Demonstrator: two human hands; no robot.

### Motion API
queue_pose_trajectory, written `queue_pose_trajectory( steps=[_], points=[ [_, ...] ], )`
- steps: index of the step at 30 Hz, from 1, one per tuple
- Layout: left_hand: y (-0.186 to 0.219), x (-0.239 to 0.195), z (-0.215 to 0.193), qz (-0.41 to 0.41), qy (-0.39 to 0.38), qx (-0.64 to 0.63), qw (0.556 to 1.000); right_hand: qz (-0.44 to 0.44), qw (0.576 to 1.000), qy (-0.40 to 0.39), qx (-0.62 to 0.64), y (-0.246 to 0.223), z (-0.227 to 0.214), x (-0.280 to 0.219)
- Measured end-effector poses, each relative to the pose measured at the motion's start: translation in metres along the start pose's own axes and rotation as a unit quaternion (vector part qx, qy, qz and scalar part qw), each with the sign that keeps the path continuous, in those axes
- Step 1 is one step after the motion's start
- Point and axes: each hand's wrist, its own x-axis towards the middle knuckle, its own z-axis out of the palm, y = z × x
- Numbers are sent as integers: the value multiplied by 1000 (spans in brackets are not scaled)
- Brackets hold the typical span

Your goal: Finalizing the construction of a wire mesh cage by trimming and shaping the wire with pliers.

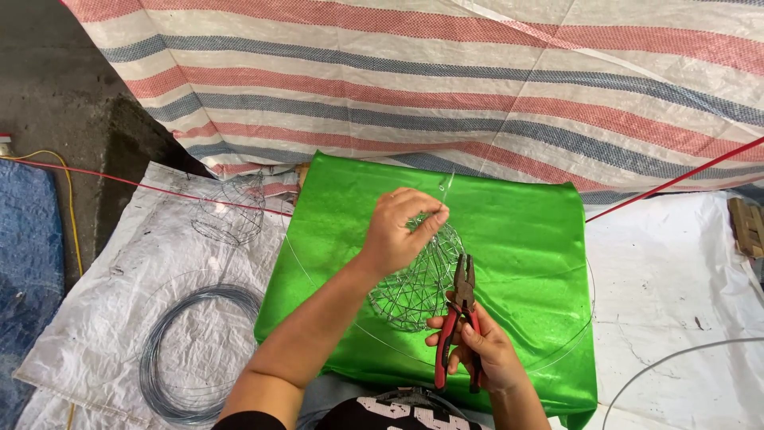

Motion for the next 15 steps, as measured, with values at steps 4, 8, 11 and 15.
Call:
queue_pose_trajectory(
  steps=[4, 8, 11, 15],
  points=[
    [-4, 13, -8, -95, -14, -103, 990, -5, 1000, 7, -9, -5, 1, -5],
    [0, 38, -22, -204, -71, -207, 954, -12, 999, 23, -19, -3, -9, -11],
    [12, 61, -35, -200, -72, -232, 949, -21, 999, 30, -22, -5, -12, -13],
    [15, 87, -46, -184, -57, -233, 953, -37, 998, 46, -37, -8, -17, -14]
  ],
)
